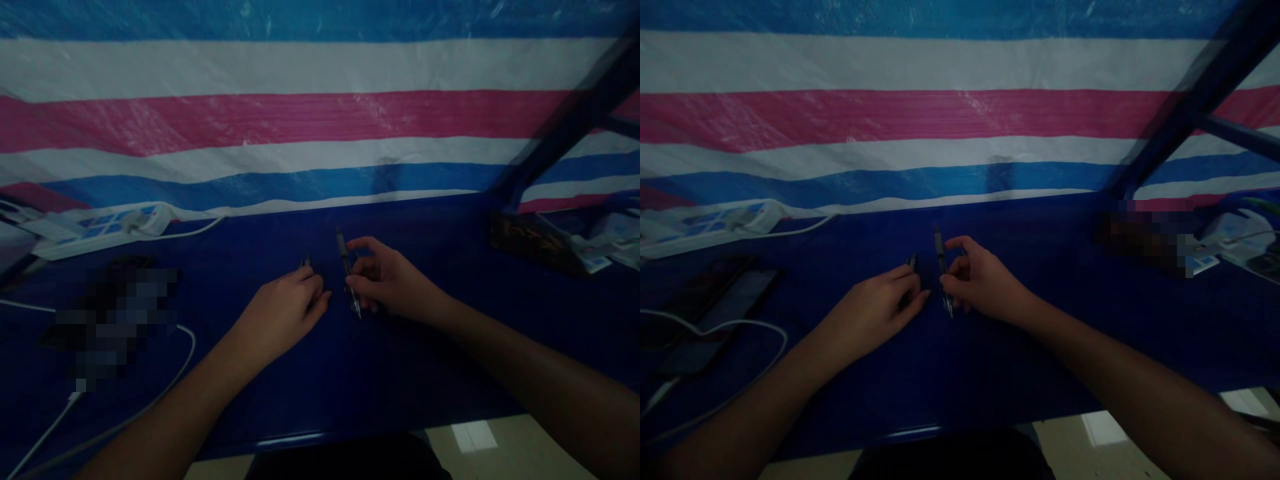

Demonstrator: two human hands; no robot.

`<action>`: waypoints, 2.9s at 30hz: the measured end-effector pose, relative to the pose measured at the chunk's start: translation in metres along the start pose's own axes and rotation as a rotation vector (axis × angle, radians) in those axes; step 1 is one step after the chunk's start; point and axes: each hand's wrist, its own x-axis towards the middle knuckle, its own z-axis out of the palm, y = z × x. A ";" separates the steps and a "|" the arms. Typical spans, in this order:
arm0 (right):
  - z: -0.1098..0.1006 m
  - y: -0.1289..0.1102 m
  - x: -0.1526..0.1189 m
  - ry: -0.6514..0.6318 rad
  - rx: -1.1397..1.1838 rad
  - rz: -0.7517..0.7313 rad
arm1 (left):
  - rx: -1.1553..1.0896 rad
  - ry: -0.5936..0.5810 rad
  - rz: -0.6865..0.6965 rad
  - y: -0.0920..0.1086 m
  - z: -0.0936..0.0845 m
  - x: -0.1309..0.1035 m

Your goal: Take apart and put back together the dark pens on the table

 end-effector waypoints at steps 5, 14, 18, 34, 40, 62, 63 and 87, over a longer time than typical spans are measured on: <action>0.000 -0.001 0.000 -0.086 0.191 -0.008 | -0.181 0.128 0.035 0.005 -0.002 -0.002; 0.000 -0.011 -0.003 0.003 0.124 -0.033 | -0.153 0.188 0.031 0.010 0.002 -0.005; -0.009 -0.010 -0.001 0.074 0.000 -0.044 | -0.045 0.226 0.089 0.007 0.002 -0.004; -0.027 -0.018 -0.007 -0.146 -0.043 -0.155 | -0.707 -0.028 0.071 0.011 -0.006 -0.009; -0.039 -0.027 -0.004 -0.205 -0.185 -0.236 | -0.843 -0.140 0.008 -0.002 -0.009 -0.009; -0.044 -0.012 0.009 0.080 -0.313 -0.301 | -0.286 0.223 0.079 -0.019 0.000 0.003; -0.044 -0.012 0.009 0.087 -0.334 -0.293 | -0.286 0.221 0.082 -0.019 0.000 0.004; -0.054 -0.014 0.014 0.068 -0.076 -0.326 | -0.317 0.183 0.088 -0.019 -0.001 0.005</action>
